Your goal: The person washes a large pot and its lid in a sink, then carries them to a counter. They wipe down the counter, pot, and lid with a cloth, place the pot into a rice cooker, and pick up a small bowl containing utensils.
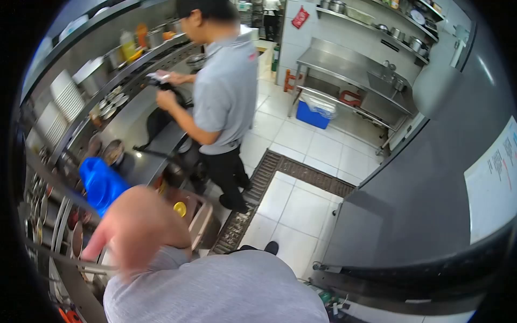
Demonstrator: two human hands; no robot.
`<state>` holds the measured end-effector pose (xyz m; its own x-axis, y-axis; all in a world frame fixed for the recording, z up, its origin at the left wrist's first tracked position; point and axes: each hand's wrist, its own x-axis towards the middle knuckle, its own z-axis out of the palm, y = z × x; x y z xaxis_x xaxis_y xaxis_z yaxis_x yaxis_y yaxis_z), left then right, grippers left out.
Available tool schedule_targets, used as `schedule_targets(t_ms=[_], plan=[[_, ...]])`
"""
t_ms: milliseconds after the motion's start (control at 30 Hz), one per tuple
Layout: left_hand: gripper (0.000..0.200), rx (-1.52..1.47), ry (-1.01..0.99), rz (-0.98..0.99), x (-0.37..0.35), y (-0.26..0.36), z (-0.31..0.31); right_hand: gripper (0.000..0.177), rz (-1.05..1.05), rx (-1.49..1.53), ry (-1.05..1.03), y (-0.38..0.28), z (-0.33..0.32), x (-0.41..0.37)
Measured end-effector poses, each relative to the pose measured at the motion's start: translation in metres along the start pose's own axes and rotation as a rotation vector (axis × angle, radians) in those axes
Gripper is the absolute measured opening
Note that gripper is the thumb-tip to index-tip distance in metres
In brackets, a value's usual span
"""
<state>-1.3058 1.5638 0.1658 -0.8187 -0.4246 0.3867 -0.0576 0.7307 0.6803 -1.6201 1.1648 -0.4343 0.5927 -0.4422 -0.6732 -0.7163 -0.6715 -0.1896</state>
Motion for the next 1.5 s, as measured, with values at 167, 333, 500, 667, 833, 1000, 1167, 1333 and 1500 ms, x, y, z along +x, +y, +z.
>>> schedule_targets(t_ms=[167,333,500,667,833,1000,1167,1333,1500], plan=[[0.062,-0.171,0.546,-0.145,-0.074,-0.078,-0.088,0.037,-0.285,-0.366,-0.024,0.028,-0.079,0.193],[0.039,-0.543,1.906,-0.757,-0.128,-0.245,-0.152,0.041,-0.199,0.986,0.239,-0.202,-0.387,0.225],[0.061,-0.57,1.911,-0.991,-0.237,-0.425,-0.244,0.05,-0.628,1.34,-0.05,-0.345,-0.564,0.258],[0.065,-0.573,1.845,-0.831,-0.286,-0.575,-0.427,0.055,-0.747,1.044,-0.176,-0.35,-0.683,0.307],[0.027,-0.503,1.631,-1.08,-0.337,-0.697,-0.593,0.037,-0.109,1.424,0.121,-0.244,-0.724,0.44],[0.023,-0.345,1.663,-0.952,-0.381,-0.819,-0.71,0.024,0.331,1.975,0.179,-0.149,-0.739,0.586],[0.025,0.241,1.82,-1.262,-0.519,-0.904,-0.812,0.016,0.249,1.842,0.151,-0.122,-0.854,0.761],[0.034,0.813,1.713,-1.902,-0.646,-0.869,-0.97,0.023,-0.104,1.339,0.161,-0.229,-1.056,0.86],[0.065,-0.318,1.623,-1.849,-0.785,-0.905,-1.084,0.027,-0.335,1.06,0.059,-0.307,-1.162,0.945]])
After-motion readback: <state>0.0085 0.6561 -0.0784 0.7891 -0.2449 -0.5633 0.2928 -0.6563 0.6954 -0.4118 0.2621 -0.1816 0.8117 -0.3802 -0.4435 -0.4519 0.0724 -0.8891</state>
